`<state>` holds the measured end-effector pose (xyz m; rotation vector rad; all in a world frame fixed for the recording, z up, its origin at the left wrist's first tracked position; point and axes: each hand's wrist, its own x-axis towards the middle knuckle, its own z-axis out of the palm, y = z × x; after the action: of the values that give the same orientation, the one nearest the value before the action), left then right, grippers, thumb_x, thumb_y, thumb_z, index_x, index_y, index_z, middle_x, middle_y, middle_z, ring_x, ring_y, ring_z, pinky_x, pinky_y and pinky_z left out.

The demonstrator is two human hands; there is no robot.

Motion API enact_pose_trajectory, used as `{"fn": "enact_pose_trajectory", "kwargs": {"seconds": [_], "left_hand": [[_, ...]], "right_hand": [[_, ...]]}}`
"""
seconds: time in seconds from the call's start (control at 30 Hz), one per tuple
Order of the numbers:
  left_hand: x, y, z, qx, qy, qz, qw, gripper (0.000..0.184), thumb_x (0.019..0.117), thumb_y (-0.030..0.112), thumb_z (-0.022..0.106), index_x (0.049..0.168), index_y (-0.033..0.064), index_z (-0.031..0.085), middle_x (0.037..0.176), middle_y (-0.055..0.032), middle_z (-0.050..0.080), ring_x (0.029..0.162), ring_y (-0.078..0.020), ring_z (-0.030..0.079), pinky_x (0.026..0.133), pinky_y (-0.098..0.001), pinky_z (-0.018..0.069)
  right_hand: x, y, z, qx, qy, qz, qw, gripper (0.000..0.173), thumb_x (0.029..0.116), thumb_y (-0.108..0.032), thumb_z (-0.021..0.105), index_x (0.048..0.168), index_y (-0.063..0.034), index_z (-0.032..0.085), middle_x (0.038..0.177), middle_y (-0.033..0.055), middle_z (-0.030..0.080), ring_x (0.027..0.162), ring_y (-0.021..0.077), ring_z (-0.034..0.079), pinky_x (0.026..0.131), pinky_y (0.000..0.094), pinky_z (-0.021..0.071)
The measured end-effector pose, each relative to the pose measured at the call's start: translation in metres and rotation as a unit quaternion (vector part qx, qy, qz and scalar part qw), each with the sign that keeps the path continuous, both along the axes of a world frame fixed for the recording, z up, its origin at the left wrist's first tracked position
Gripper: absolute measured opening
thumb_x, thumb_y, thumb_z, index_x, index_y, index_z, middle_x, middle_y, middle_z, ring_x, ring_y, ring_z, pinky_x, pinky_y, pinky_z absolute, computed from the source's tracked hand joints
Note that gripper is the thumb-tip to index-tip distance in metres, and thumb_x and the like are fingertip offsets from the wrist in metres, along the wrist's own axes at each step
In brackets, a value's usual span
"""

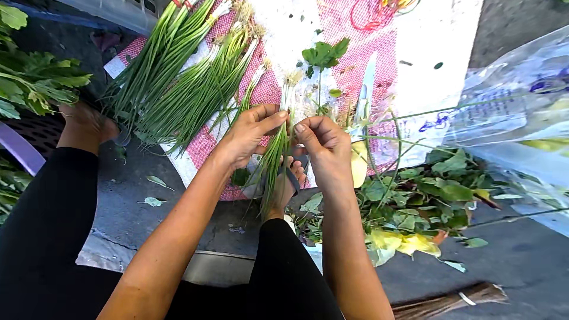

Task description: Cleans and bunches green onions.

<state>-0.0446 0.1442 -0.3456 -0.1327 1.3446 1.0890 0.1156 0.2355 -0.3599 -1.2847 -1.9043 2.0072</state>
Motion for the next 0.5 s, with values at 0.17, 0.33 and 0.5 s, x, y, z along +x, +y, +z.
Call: {"fn": "enact_pose_trajectory", "kwargs": {"seconds": [0.17,0.33,0.5], "left_hand": [[0.002,0.001,0.0,0.002,0.01,-0.019,1.0,0.015,0.1069,0.02,0.054,0.113,0.0105,0.063,0.097,-0.0037,0.066,0.084,-0.0106,0.065,0.061,-0.0244,0.051],[0.004,0.0,-0.001,0.008,0.028,-0.034,0.999,0.014,0.1066,0.018,0.055,0.113,0.0092,0.063,0.097,-0.0034,0.065,0.085,-0.0111,0.064,0.066,-0.0277,0.0545],[0.0,-0.006,-0.01,0.035,0.028,-0.048,0.998,0.021,0.1093,0.017,0.048,0.121,0.0036,0.059,0.095,-0.0065,0.066,0.078,-0.0126,0.067,0.068,-0.0287,0.0594]], "right_hand": [[-0.001,0.0,-0.011,0.026,0.035,-0.026,0.999,0.021,0.1004,-0.018,0.065,0.12,-0.0096,0.068,0.111,0.0018,0.067,0.084,0.0075,0.066,0.067,0.0208,0.0564],[-0.002,0.005,-0.016,0.017,0.067,-0.01,0.998,0.012,0.1001,-0.013,0.064,0.108,-0.0062,0.07,0.102,0.0008,0.066,0.079,0.0051,0.064,0.066,0.0184,0.0544],[-0.001,0.009,-0.008,0.004,0.026,0.039,0.999,0.014,0.1096,-0.018,0.046,0.114,-0.0083,0.055,0.089,-0.0012,0.067,0.073,0.0046,0.064,0.061,0.0189,0.0519]]}}
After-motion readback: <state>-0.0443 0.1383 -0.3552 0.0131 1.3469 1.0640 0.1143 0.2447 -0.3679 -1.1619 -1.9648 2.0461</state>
